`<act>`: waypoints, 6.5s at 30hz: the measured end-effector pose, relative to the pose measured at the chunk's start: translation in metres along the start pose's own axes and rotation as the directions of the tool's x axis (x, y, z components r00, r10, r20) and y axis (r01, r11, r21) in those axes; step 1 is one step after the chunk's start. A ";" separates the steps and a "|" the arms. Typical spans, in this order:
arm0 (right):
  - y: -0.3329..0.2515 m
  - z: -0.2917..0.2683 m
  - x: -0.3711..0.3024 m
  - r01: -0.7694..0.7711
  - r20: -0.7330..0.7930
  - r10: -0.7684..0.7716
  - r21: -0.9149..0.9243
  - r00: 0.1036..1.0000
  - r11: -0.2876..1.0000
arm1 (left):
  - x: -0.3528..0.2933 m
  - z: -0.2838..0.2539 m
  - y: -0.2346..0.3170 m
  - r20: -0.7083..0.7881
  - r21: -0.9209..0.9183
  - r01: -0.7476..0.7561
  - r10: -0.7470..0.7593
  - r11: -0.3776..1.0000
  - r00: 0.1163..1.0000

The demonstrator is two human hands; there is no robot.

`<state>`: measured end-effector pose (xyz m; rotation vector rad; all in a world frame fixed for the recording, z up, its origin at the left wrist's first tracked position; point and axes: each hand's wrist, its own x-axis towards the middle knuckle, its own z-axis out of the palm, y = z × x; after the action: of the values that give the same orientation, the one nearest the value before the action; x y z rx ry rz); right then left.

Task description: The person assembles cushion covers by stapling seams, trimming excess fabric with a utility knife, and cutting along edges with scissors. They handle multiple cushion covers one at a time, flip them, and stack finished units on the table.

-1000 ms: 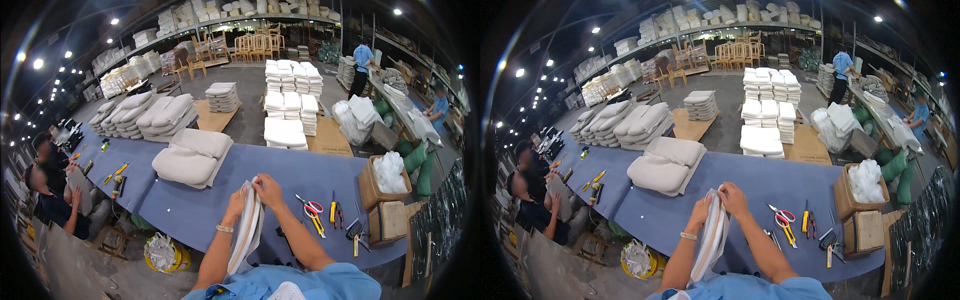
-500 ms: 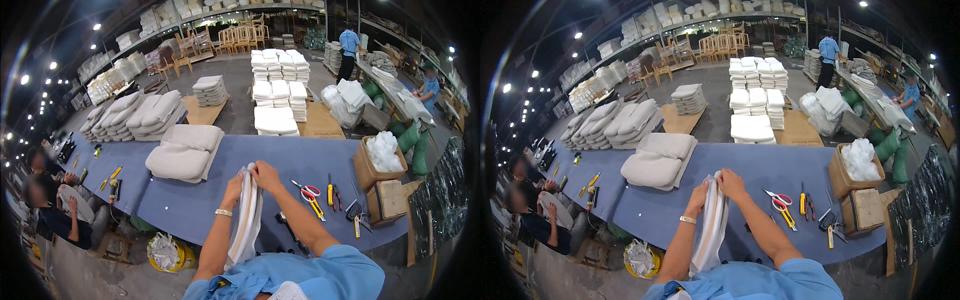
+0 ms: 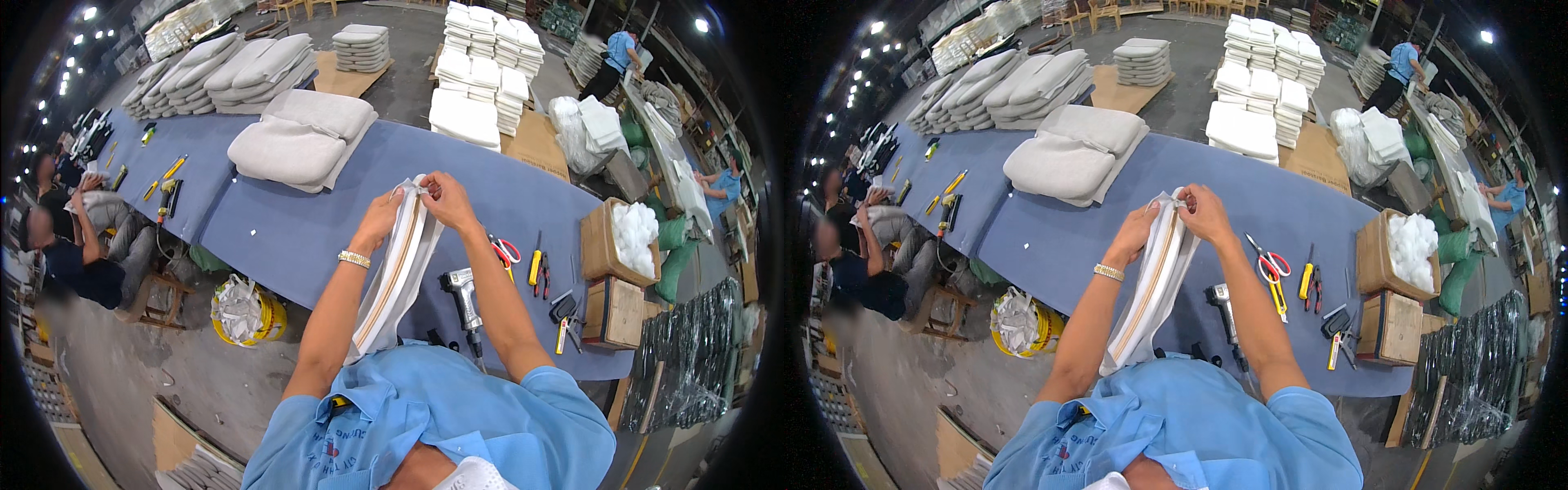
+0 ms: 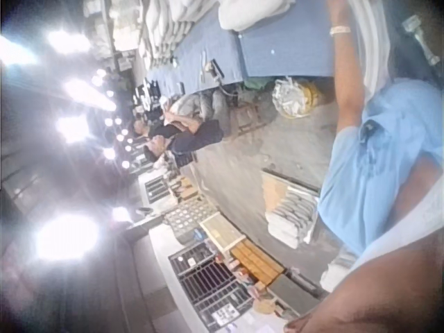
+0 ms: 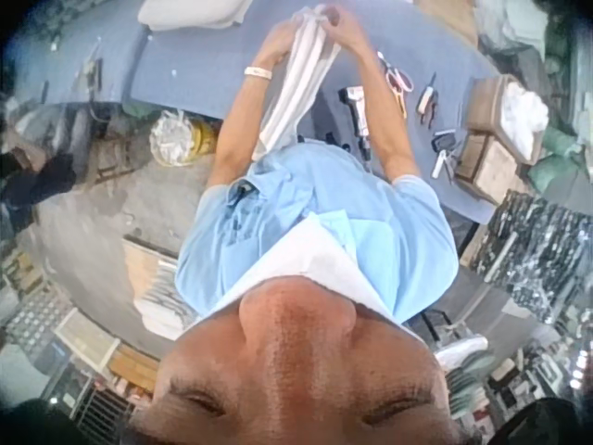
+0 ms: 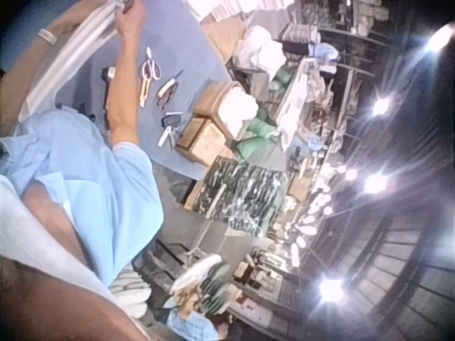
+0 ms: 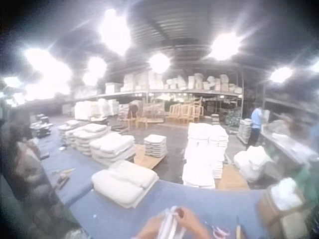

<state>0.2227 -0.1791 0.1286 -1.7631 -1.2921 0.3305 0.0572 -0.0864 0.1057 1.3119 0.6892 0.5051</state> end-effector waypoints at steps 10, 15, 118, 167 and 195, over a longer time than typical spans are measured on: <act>0.023 0.003 0.016 0.164 -0.018 -0.171 -0.200 0.985 0.966 | 0.007 0.006 -0.005 0.006 0.108 -0.062 0.062 0.992 0.998; 0.052 0.022 0.013 -0.074 -0.176 0.114 0.215 0.978 0.974 | 0.019 0.010 -0.016 -0.011 0.070 -0.030 0.031 0.997 0.999; 0.300 -0.133 -0.241 -0.907 -0.488 0.764 -0.218 0.422 0.361 | 0.110 0.012 -0.028 -0.496 0.292 -0.160 0.292 0.943 0.818; 0.005 -0.022 0.109 -0.801 0.530 0.700 -0.064 0.478 0.595 | 0.104 0.015 -0.046 -0.409 0.374 -0.346 0.488 0.860 0.771; 0.039 0.001 0.030 -0.761 0.464 0.615 0.252 0.637 0.598 | 0.203 0.009 -0.049 0.083 -0.044 -0.112 0.115 0.993 0.990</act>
<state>0.2592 -0.1545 0.1063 -1.7885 -0.5666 1.3246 0.2039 0.0374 0.0243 1.3329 0.5338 0.5487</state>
